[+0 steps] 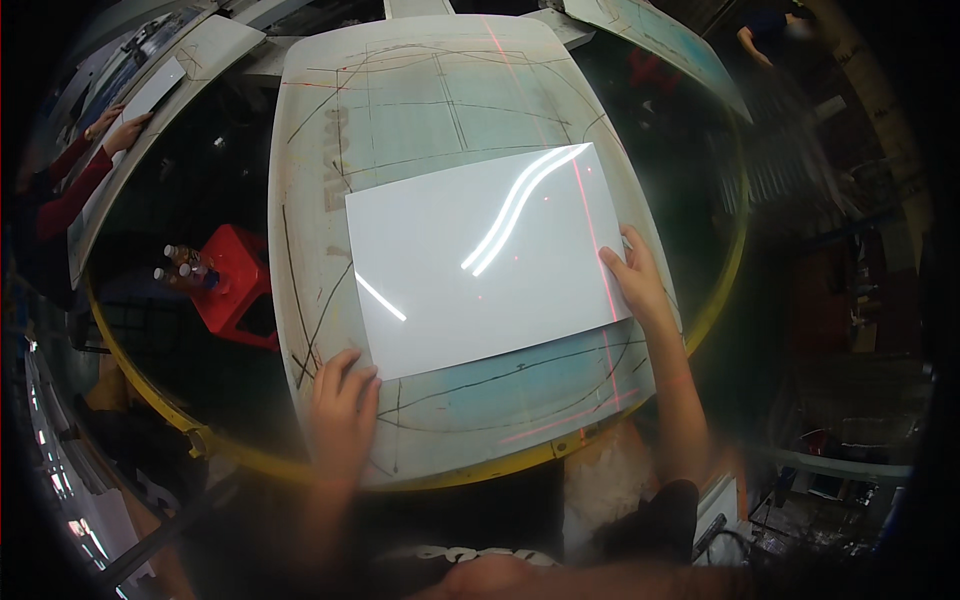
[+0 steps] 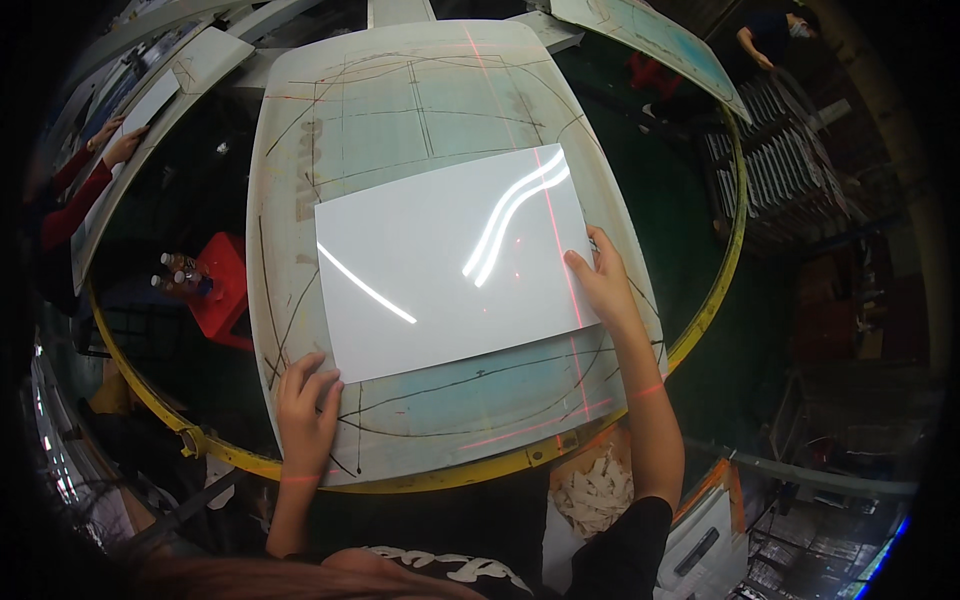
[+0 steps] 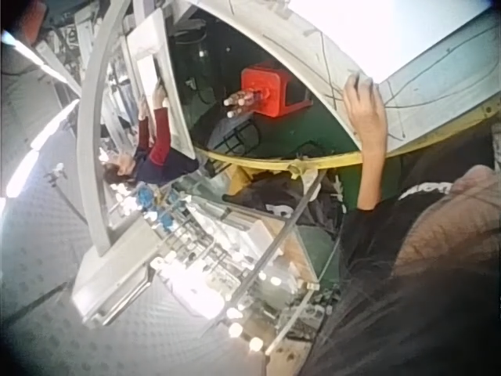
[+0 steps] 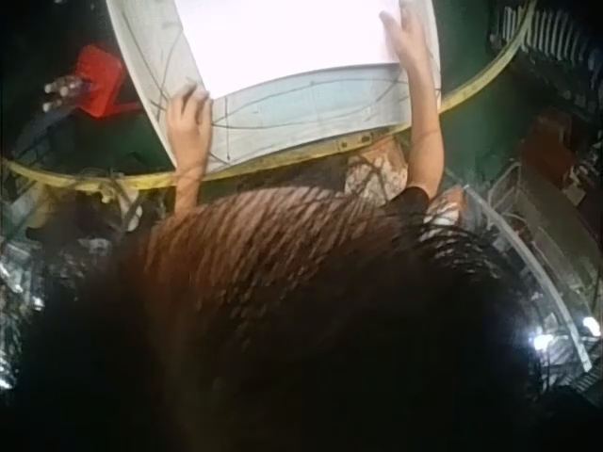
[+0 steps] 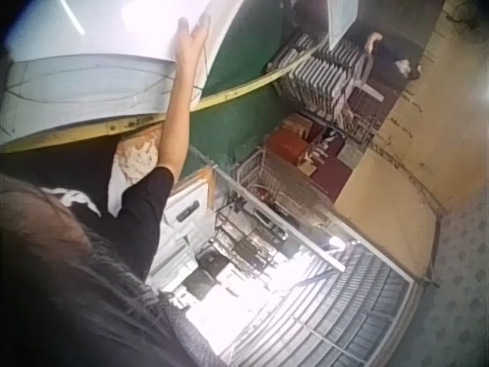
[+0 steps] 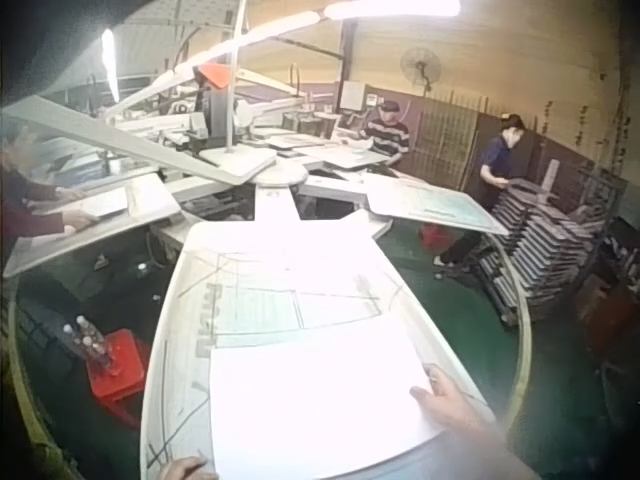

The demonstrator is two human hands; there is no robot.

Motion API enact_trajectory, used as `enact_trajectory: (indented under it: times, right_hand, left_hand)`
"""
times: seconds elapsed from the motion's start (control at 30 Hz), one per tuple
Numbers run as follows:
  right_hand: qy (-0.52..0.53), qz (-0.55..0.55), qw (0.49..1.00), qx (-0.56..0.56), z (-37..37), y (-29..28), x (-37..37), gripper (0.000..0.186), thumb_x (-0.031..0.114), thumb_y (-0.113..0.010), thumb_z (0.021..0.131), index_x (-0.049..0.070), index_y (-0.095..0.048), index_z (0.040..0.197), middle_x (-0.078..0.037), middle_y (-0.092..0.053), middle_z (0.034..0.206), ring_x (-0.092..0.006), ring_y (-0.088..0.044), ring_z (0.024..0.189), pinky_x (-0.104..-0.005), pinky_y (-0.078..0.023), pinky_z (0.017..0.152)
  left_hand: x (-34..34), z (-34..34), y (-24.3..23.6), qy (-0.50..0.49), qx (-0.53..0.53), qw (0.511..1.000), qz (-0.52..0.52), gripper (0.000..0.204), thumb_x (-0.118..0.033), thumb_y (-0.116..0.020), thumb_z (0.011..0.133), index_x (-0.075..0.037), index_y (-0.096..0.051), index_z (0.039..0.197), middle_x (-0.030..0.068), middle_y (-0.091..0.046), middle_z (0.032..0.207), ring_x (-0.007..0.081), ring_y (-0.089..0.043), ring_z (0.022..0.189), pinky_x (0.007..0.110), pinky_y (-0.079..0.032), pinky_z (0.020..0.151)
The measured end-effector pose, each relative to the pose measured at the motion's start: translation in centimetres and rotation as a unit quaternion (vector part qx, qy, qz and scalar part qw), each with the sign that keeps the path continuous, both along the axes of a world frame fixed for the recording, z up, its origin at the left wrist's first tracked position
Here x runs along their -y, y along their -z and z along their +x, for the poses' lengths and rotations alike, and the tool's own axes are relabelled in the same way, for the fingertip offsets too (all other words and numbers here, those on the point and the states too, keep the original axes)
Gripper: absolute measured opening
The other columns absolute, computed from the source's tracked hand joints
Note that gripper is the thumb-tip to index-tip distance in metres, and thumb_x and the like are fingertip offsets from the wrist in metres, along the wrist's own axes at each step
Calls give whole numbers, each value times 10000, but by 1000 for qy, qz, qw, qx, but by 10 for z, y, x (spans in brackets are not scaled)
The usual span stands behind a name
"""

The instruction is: Aligning and positioning sheets of material on a rotating screen printing press.

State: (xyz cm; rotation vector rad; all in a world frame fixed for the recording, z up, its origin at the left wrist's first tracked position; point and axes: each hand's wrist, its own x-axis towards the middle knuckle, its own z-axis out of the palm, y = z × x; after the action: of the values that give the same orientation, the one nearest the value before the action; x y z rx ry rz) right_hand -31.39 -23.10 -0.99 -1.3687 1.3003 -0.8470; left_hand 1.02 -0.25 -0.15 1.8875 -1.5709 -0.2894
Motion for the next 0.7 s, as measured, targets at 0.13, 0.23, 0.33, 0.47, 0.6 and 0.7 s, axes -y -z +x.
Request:
enact_trajectory:
  times: [0.13,0.23,0.33,0.47,0.6,0.7]
  right_hand:
    - [6,-6,1000,-3,2,-3,1,388,56,-555,908,-19,-445,1272,-119,-657,938,-120,-625,840,-241,-479,758]
    - [5,-6,1000,-2,5,-7,0,395,59,-557,908,-22,-444,1278,-120,-656,941,-122,-625,843,-241,-479,762]
    - [13,-9,1000,2,2,0,-2,402,62,-558,908,-29,-443,1282,-123,-654,947,-125,-625,849,-244,-480,767]
    - [12,6,1000,-14,0,-1,-4,412,65,-561,908,-34,-442,1290,-128,-651,969,-132,-623,871,-250,-478,787]
    - [12,-9,1000,-12,3,-2,-4,430,65,-572,905,-35,-439,1301,-136,-646,1008,-146,-617,925,-255,-471,816]
    - [3,-30,1000,-5,1,2,-2,450,71,-588,900,-31,-437,1312,-144,-645,1025,-156,-613,950,-256,-468,829]
  left_hand:
    - [3,-1,0,1,4,1000,-2,138,-14,-673,772,-18,-638,905,131,-597,1093,315,-572,1024,392,-450,879]
    - [0,-1,-7,-3,12,1000,-2,134,-17,-671,775,-19,-636,905,131,-596,1098,317,-570,1026,392,-448,882]
    - [-1,-3,-4,0,12,1000,5,128,-21,-669,779,-18,-634,902,132,-595,1103,319,-568,1030,393,-445,885]
    - [-3,-4,0,3,18,1000,3,127,-28,-669,781,-19,-630,902,135,-593,1112,324,-565,1036,396,-443,885]
    - [-2,-4,-3,-1,19,1000,6,127,-29,-669,780,-19,-626,899,136,-590,1118,329,-561,1043,399,-440,887]
    - [0,-5,-3,0,21,1000,6,120,-30,-667,782,-19,-623,893,134,-586,1121,330,-557,1050,401,-436,890]
